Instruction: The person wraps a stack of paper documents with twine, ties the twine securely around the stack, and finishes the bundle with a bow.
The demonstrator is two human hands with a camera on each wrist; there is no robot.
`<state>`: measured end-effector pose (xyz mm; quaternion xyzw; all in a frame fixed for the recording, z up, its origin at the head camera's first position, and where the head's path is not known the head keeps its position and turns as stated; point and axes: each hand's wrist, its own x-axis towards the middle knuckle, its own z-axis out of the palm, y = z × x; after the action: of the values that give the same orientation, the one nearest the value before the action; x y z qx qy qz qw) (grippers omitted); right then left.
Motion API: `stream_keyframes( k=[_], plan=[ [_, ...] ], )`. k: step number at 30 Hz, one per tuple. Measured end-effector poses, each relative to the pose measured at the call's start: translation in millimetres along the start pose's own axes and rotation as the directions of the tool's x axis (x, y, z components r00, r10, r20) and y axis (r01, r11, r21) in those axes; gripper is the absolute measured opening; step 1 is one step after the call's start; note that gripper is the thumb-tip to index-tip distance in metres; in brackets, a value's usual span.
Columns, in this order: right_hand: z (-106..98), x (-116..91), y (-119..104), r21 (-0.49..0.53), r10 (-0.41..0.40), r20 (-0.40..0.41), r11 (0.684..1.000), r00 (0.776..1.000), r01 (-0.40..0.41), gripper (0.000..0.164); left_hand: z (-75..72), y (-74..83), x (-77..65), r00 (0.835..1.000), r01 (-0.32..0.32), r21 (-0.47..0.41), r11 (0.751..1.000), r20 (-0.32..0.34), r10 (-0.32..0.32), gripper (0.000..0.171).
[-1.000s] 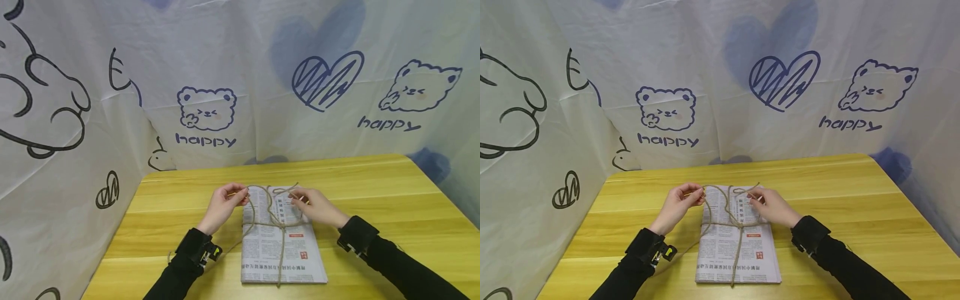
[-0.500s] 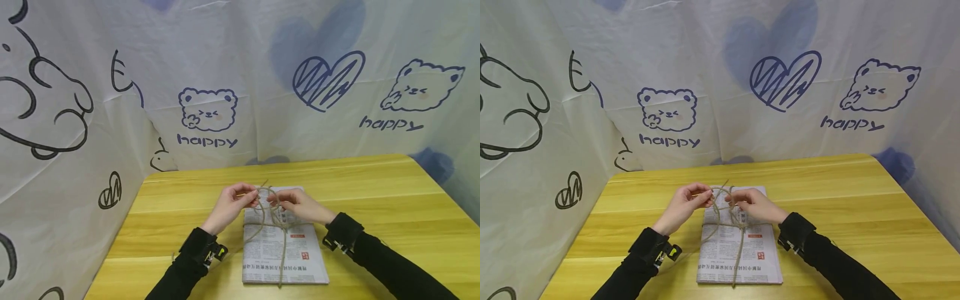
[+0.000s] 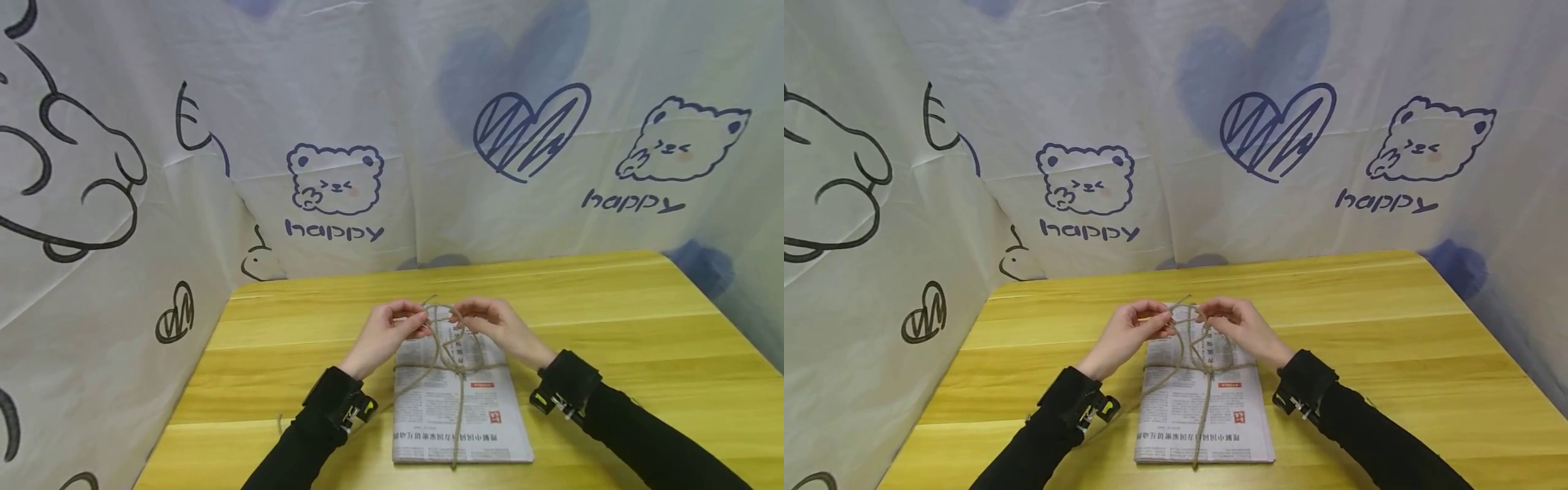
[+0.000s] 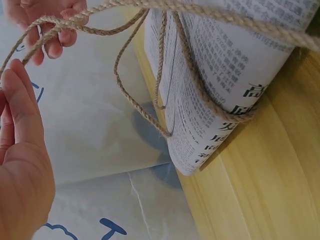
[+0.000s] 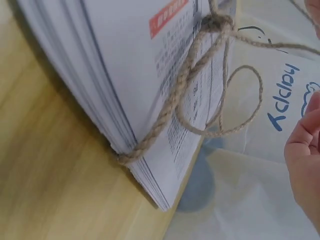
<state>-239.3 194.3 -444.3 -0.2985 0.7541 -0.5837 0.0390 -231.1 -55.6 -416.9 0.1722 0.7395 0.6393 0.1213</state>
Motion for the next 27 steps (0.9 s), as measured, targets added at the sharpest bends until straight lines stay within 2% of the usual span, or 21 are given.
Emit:
stream_keyframes(
  k=[4, 10, 12, 13, 14, 15, 16, 17, 19, 20, 21, 22, 23, 24, 25, 27],
  plan=[
    [4.9, 0.1, -2.9, -0.011, -0.014, -0.003, 1.000, 1.000, 0.014, 0.027, 0.0, -0.3, 0.6, 1.000, 0.009, 0.006, 1.000, -0.017, -0.009, 0.025],
    [6.4, 2.1, -7.5, -0.038, 0.031, -0.092, 0.999, 0.995, -0.034, 0.024, -1.0, -5.4, 3.8, 1.000, -0.018, 0.053, 0.998, 0.017, 0.017, 0.027],
    [4.3, 1.5, -7.3, -0.036, 0.002, -0.109, 0.999, 0.994, -0.006, 0.024, -3.2, -7.8, 5.0, 0.999, -0.037, 0.127, 0.991, 0.017, 0.035, 0.028],
    [2.5, 0.6, -6.9, -0.032, -0.014, -0.112, 0.999, 0.994, 0.011, 0.024, -4.3, -9.2, 6.3, 0.999, -0.053, 0.204, 0.978, 0.016, 0.051, 0.028],
    [0.6, -0.4, -6.3, -0.027, -0.031, -0.114, 0.999, 0.993, 0.028, 0.023, -5.5, -11.0, 8.4, 0.997, -0.074, 0.300, 0.951, 0.018, 0.072, 0.027],
    [-1.1, -1.5, -5.6, -0.020, -0.044, -0.114, 0.999, 0.992, 0.042, 0.023, -6.7, -13.7, 11.0, 0.996, -0.087, 0.413, 0.907, 0.022, 0.085, 0.027],
    [-2.9, -2.7, -4.6, -0.011, -0.055, -0.113, 0.998, 0.992, 0.054, 0.022, -7.4, -16.5, 13.9, 0.995, -0.097, 0.536, 0.839, 0.028, 0.097, 0.026],
    [-4.3, -3.6, -3.7, -0.004, -0.062, -0.112, 0.998, 0.992, 0.062, 0.022, -7.5, -19.8, 17.7, 0.993, -0.108, 0.650, 0.752, 0.039, 0.109, 0.026],
    [-6.4, -5.1, -2.7, 0.011, -0.062, -0.110, 0.998, 0.992, 0.064, 0.023, -6.6, -27.3, 25.6, 0.991, -0.128, 0.812, 0.569, 0.078, 0.113, 0.028],
    [-7.2, -5.6, -2.1, 0.018, -0.061, -0.112, 0.998, 0.992, 0.064, 0.023, -5.8, -31.3, 28.9, 0.989, -0.140, 0.858, 0.495, 0.100, 0.106, 0.030],
    [-7.7, -6.1, -1.3, 0.019, -0.058, -0.114, 0.998, 0.992, 0.060, 0.023, -4.7, -35.1, 31.5, 0.989, -0.147, 0.886, 0.440, 0.118, 0.094, 0.031],
    [-8.2, -6.5, -0.8, 0.020, -0.053, -0.117, 0.998, 0.992, 0.056, 0.023, -3.6, -38.2, 33.6, 0.987, -0.159, 0.904, 0.396, 0.133, 0.093, 0.030],
    [-8.7, -6.9, -0.4, 0.018, -0.047, -0.119, 0.999, 0.992, 0.049, 0.023, -2.7, -41.0, 35.3, 0.984, -0.172, 0.915, 0.365, 0.145, 0.099, 0.027],
    [-9.3, -7.4, -0.1, 0.016, -0.039, -0.123, 0.999, 0.992, 0.042, 0.023, -2.3, -42.7, 35.7, 0.982, -0.183, 0.920, 0.346, 0.157, 0.104, 0.024],
    [-9.9, -7.7, 0.4, 0.013, -0.033, -0.126, 0.999, 0.991, 0.035, 0.022, -2.3, -43.2, 35.7, 0.980, -0.192, 0.925, 0.329, 0.164, 0.112, 0.020],
    [-11.6, -8.3, 1.2, 0.007, -0.010, -0.135, 1.000, 0.991, 0.011, 0.022, -4.8, -41.2, 35.3, 0.979, -0.193, 0.921, 0.337, 0.158, 0.129, 0.015]
  ],
)
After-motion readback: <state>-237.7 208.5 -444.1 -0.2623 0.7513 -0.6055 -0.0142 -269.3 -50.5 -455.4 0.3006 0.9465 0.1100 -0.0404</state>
